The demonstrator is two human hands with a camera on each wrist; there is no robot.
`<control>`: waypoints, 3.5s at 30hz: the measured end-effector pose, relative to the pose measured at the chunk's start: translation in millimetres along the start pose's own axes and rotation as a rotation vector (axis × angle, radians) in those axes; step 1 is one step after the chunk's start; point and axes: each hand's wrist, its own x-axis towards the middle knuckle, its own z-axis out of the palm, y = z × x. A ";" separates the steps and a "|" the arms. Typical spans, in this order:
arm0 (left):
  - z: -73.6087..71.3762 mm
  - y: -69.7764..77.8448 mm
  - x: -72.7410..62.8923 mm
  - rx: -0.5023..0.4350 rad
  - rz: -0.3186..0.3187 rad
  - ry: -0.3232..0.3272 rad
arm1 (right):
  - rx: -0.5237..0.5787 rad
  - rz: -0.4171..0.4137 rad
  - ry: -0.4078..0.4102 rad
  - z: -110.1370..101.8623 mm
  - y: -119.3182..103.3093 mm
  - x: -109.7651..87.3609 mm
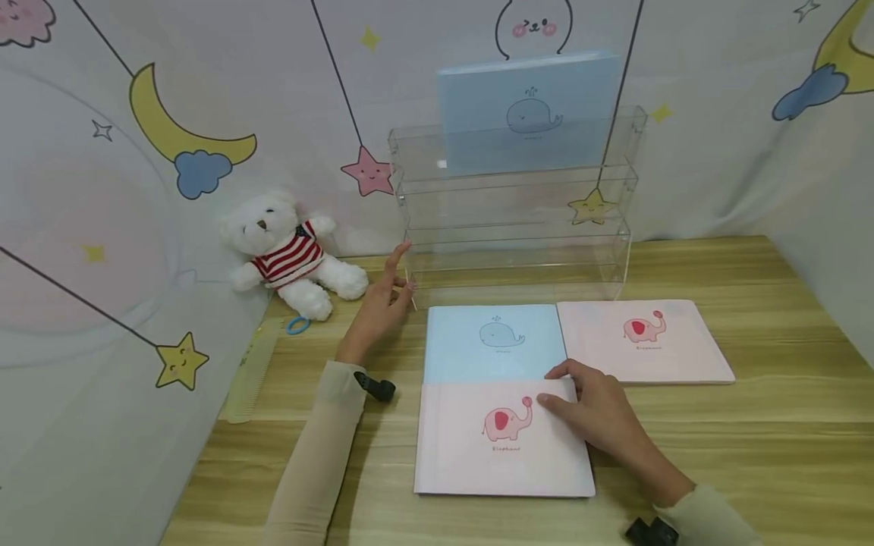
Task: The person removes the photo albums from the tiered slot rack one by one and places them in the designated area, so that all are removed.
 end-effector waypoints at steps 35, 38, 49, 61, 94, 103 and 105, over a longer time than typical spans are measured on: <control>1.1 1.2 0.7 0.006 0.012 0.013 | -0.084 -0.162 -0.045 -51.2 -9.8 15.7; 1.1 0.7 1.1 0.008 0.006 0.012 | -0.035 -0.264 -0.039 -54.2 -10.0 19.2; 1.0 2.3 0.9 0.012 0.011 0.019 | -0.017 -0.514 -0.053 -66.3 -18.5 29.5; 1.2 1.3 1.2 0.024 0.018 0.017 | 0.001 -0.578 0.003 -92.0 -34.4 46.3; 1.0 2.2 0.3 0.007 0.002 0.012 | -0.093 -0.802 0.327 -180.1 -83.0 121.4; 1.7 1.4 -0.3 0.015 0.001 0.013 | -0.128 -0.766 0.331 -192.3 -89.2 142.2; 1.4 2.0 -0.6 0.019 -0.001 0.012 | -0.144 -0.764 0.332 -193.3 -88.7 148.4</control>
